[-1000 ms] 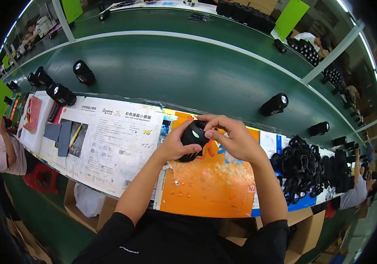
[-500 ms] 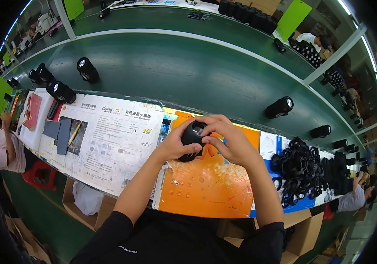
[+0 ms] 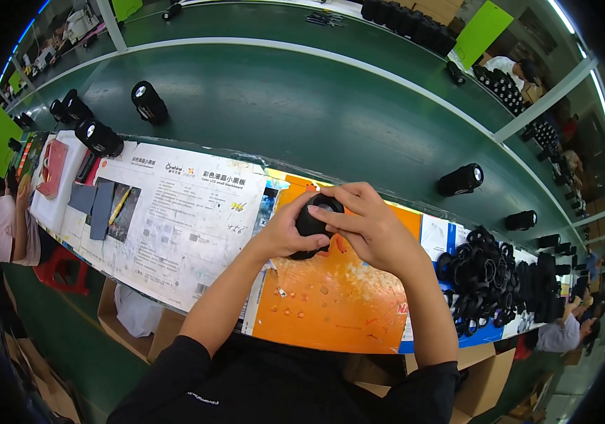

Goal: The person assembles cylindrical electronic components by hand, fitting rubber rings and plastic housings onto the components on a factory production line.

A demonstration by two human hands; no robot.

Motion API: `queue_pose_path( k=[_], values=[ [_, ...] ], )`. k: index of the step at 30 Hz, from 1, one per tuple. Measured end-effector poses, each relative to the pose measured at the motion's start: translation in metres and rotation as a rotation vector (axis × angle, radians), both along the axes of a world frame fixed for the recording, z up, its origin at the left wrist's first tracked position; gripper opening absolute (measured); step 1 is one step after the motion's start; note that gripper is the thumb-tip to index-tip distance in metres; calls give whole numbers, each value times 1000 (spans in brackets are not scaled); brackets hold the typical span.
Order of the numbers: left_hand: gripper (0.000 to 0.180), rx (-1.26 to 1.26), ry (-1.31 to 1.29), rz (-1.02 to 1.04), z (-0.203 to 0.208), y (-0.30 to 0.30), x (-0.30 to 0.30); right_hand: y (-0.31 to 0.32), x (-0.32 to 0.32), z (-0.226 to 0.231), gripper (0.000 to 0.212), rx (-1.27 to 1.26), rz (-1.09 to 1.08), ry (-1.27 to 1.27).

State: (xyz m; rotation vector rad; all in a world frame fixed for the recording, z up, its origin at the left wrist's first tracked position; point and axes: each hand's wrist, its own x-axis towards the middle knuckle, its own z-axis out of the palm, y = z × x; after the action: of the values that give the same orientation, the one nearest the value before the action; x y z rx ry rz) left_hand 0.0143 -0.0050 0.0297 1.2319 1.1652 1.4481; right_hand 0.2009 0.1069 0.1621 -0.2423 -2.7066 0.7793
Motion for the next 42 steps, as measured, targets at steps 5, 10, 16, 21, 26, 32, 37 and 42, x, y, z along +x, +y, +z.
queue_pose_path(
  k=[5,10,16,21,26,32,37,42],
  values=[
    [87,6,-37,17,-2,1,-2,-6,-7,0,56,68,-37,-24],
    [89,3,-7,26,-4,3,-4,-6,-4,-18,54,71,-57,68],
    [84,29,66,36,-6,1,1,-5,-1,-4,43,10,-56,56],
    [83,56,82,51,-10,4,5,4,-51,16,39,-79,-314,-95],
    [86,-2,147,39,-7,3,6,11,-96,-23,52,-324,-279,-288],
    [82,-88,56,-25,6,2,3,11,-93,-33,41,-277,-347,-326],
    [78,-136,68,-73,0,-1,1,3,-93,-35,40,-264,-364,-349],
    [71,-14,27,-14,-2,-5,4,-6,-98,-30,39,-189,-423,-391]
  ],
)
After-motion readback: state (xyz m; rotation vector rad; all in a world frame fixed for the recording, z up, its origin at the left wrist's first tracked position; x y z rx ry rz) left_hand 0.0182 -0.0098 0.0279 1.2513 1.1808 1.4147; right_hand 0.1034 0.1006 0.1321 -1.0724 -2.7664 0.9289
